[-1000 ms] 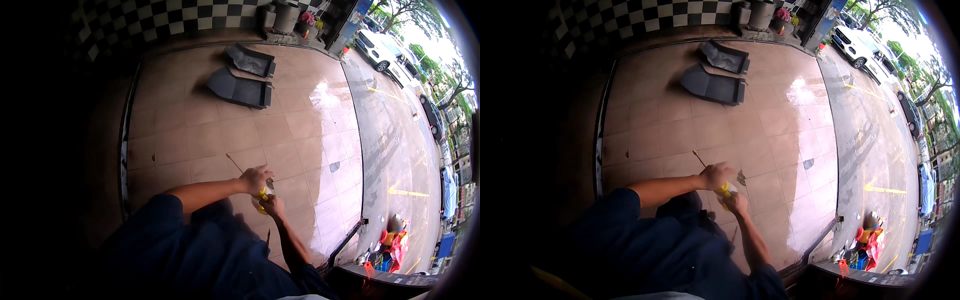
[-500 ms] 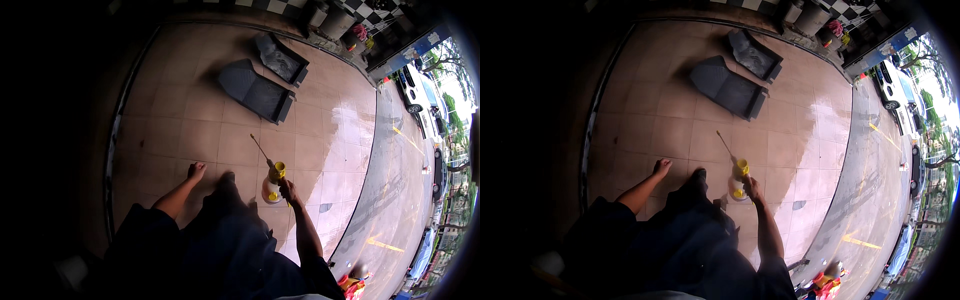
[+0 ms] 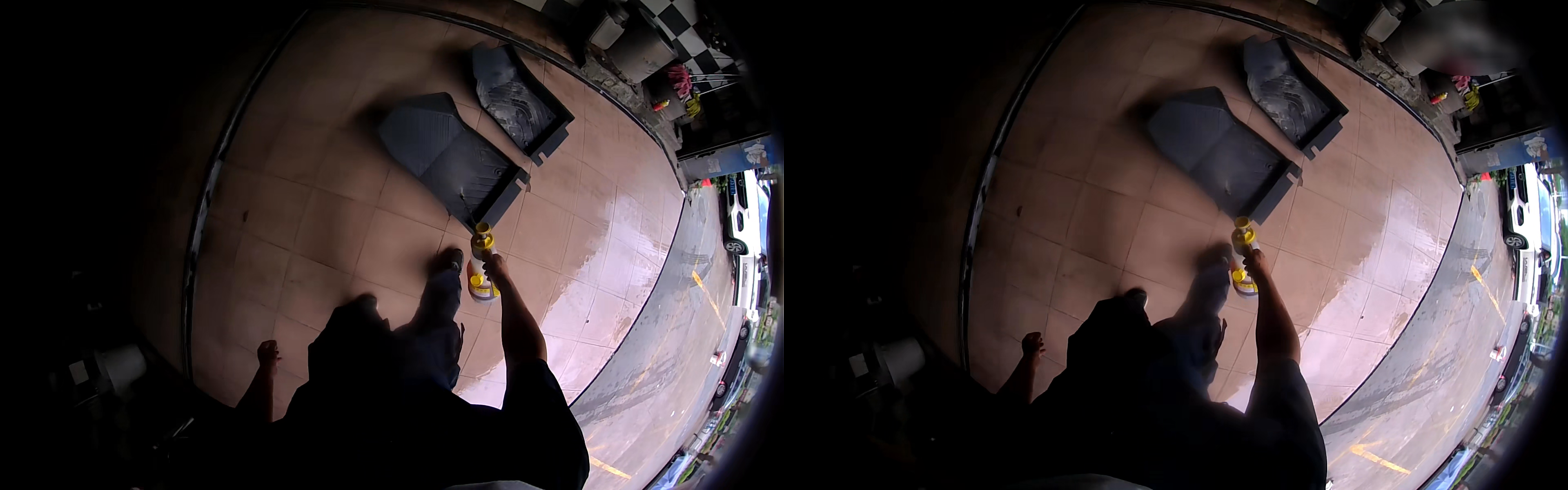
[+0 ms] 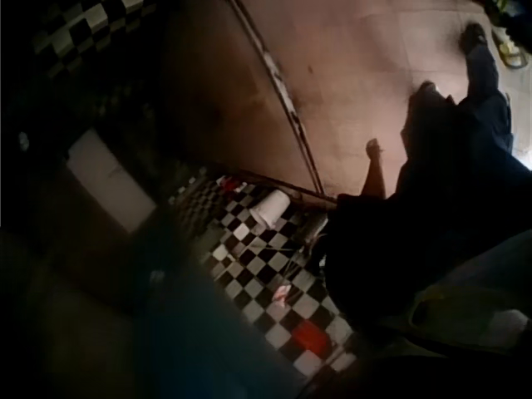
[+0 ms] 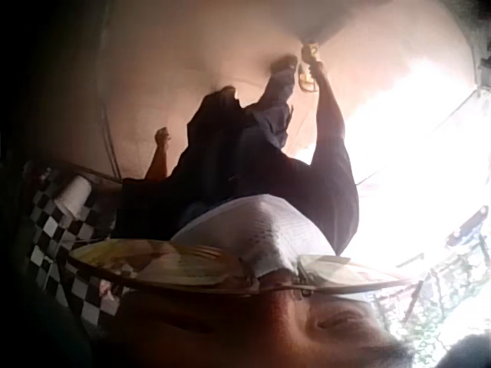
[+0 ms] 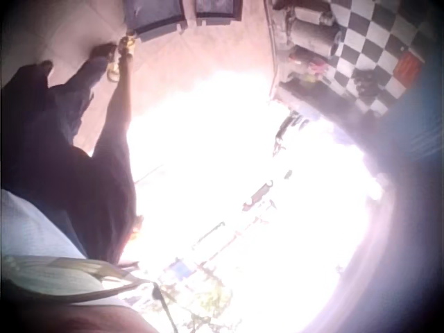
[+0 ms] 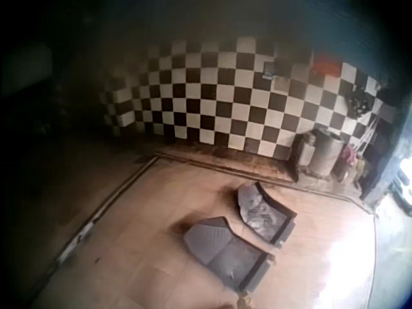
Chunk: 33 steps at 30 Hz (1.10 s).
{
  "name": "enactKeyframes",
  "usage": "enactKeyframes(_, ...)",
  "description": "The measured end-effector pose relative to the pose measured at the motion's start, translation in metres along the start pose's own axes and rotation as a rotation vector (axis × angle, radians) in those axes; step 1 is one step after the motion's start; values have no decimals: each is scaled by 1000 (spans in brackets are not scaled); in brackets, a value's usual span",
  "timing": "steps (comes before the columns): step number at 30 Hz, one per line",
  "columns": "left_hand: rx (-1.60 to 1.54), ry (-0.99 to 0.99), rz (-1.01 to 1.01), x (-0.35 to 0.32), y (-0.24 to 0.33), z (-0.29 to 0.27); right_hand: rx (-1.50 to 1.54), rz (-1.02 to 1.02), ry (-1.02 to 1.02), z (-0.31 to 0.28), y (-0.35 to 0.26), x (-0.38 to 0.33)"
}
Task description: The person sprays a cleaning solution onto two black car floor mats laid on a tiled floor, then walks to a white SUV and installs the mats into the rear passenger footwells, tucking the edges under the seat cushions.
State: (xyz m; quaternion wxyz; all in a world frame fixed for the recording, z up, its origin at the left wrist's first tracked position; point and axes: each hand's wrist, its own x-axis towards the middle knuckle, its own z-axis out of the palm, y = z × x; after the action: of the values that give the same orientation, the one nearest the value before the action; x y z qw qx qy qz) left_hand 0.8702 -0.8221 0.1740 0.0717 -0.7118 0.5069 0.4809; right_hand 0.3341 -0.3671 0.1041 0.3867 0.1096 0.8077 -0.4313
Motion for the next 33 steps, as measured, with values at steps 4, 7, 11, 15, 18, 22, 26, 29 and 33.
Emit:
enactKeyframes(4, 53, -35, -221, -112, -32, 60, -32, -34, -18, -16, -10, 121)
enactKeyframes(7, 143, -78, -255, -174, -9, 99, -143, -59, 14, -28, -26, 188)
enactKeyframes(11, 189, -45, -83, -189, 29, 137, -545, -454, 321, -58, -30, 271)
enactKeyframes(15, 188, -1, -142, -212, 21, 144, -313, -220, -145, -49, -92, 260)
enactKeyframes(18, 219, -49, -147, -195, 34, 165, -390, -220, -91, -58, -84, 256)
enactKeyframes(22, 198, -133, -102, -175, 71, 196, -427, -69, -142, -74, -68, 223)
enactKeyframes(26, 186, -225, -46, -164, 104, 212, -402, 39, -141, -100, 4, 196)
enactKeyframes(29, 212, -248, -68, -164, 121, 216, -373, 40, -98, -117, 58, 167)
enactKeyframes(33, 250, -276, -94, -157, 125, 215, -149, 276, 28, -143, 72, 135)
